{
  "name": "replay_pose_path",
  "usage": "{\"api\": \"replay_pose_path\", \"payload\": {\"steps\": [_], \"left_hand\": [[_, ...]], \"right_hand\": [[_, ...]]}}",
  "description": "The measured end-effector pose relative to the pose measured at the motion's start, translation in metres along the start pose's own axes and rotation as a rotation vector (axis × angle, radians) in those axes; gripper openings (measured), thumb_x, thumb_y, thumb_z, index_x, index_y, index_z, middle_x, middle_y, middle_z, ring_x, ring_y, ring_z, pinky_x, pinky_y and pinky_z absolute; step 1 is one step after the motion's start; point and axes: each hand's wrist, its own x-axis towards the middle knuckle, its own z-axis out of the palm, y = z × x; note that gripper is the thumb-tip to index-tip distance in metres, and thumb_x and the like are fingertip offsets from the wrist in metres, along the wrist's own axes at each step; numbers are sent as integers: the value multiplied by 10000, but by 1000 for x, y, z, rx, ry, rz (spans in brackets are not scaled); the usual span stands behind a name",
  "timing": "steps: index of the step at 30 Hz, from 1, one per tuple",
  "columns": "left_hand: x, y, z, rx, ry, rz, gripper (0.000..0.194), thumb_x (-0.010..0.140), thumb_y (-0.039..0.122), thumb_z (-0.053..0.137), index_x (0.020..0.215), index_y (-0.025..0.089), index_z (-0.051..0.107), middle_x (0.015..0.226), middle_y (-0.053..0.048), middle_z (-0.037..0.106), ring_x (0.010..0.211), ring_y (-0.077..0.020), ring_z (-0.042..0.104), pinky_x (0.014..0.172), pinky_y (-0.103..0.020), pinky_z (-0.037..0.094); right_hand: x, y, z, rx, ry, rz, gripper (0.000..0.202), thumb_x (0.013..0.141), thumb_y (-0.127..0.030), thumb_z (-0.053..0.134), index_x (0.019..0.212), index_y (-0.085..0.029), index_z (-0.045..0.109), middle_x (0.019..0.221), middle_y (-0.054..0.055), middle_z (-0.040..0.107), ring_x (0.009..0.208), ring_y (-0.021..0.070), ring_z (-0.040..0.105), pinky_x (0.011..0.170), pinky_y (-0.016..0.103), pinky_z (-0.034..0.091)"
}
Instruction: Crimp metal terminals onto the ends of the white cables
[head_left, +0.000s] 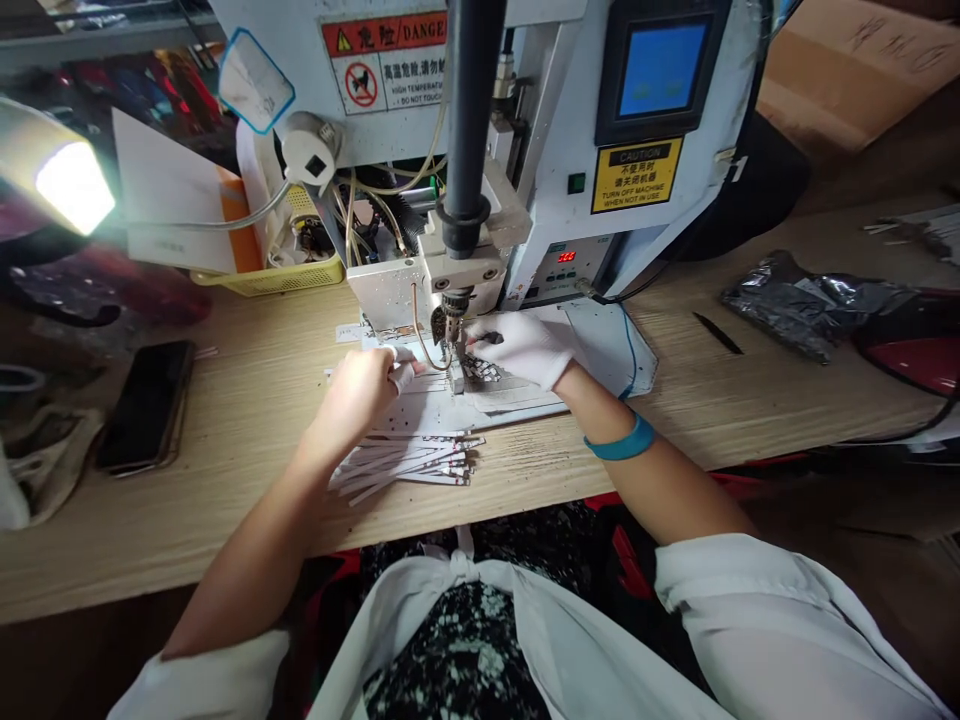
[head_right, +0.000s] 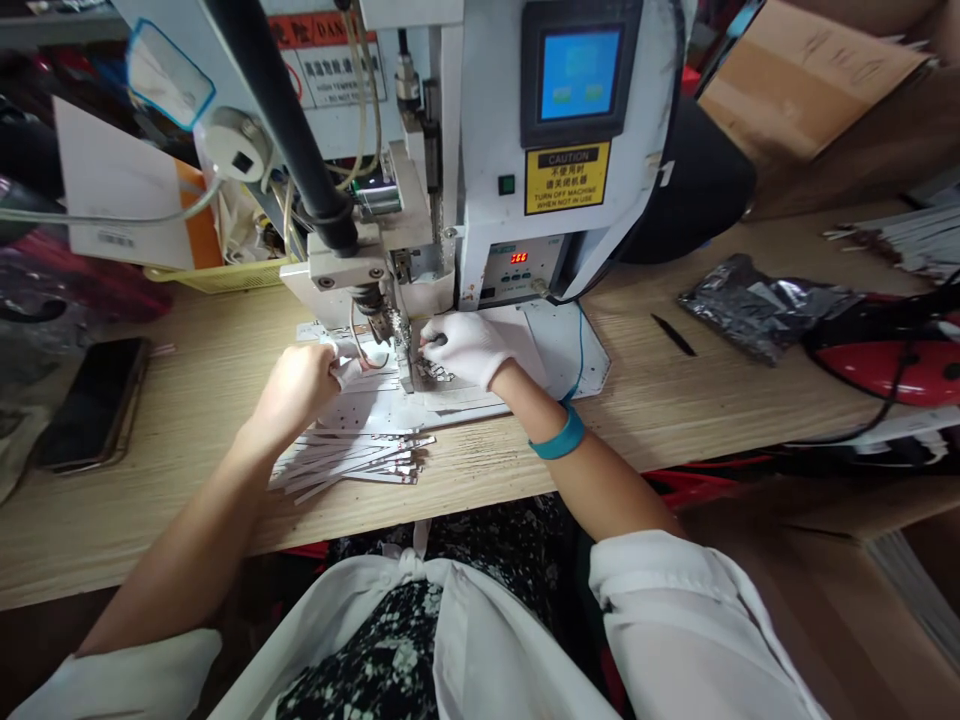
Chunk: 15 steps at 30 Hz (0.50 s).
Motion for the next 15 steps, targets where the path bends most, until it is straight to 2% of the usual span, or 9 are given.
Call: {"api": "replay_pose_path", "payload": {"steps": [2,4,7,10,12,15], "left_hand": [[6,-3,6,99,73,-45,262,850,304,532,840,173,758,690,-117,702,655,-256,645,593,-302,422],[11,-7,12,94,65,-37,249,844,310,541,840,174,750,672,-108,690,652,-251,643,592,-299,424],[16,-11,19,-42,39,94,244,821,354,575,814,171,737,658,-73,665,629,-209,618,597,-277,438],[20,-13,24,-144,57,242,223,787,312,573,800,154,731,802,-87,685,697,-193,619,650,-276,473],[22,-13,25,-176,43,268,220,772,253,541,787,138,729,862,-106,692,748,-204,626,684,-287,486],[22,-12,22,-204,37,269,234,759,206,503,771,138,726,832,-104,703,755,-215,627,695,-293,481]], "right_hand": [[2,-3,6,-96,-21,-6,141,761,-149,592,795,-176,727,862,35,748,819,201,651,701,287,429],[3,-4,9,-129,-32,-6,166,768,-132,574,812,-176,727,883,43,749,831,202,647,707,288,429],[3,-4,9,-55,12,7,166,781,-116,556,816,-166,710,879,48,741,835,198,637,737,293,439],[-1,-5,3,191,66,21,147,791,-115,559,840,-156,692,832,39,716,761,167,620,692,277,456],[-5,-6,-1,404,23,79,110,809,-170,586,859,-143,680,731,34,675,598,131,565,546,249,431],[-8,-7,-6,694,-74,222,128,795,-247,664,826,-124,641,590,16,596,425,83,455,370,214,307]]}}
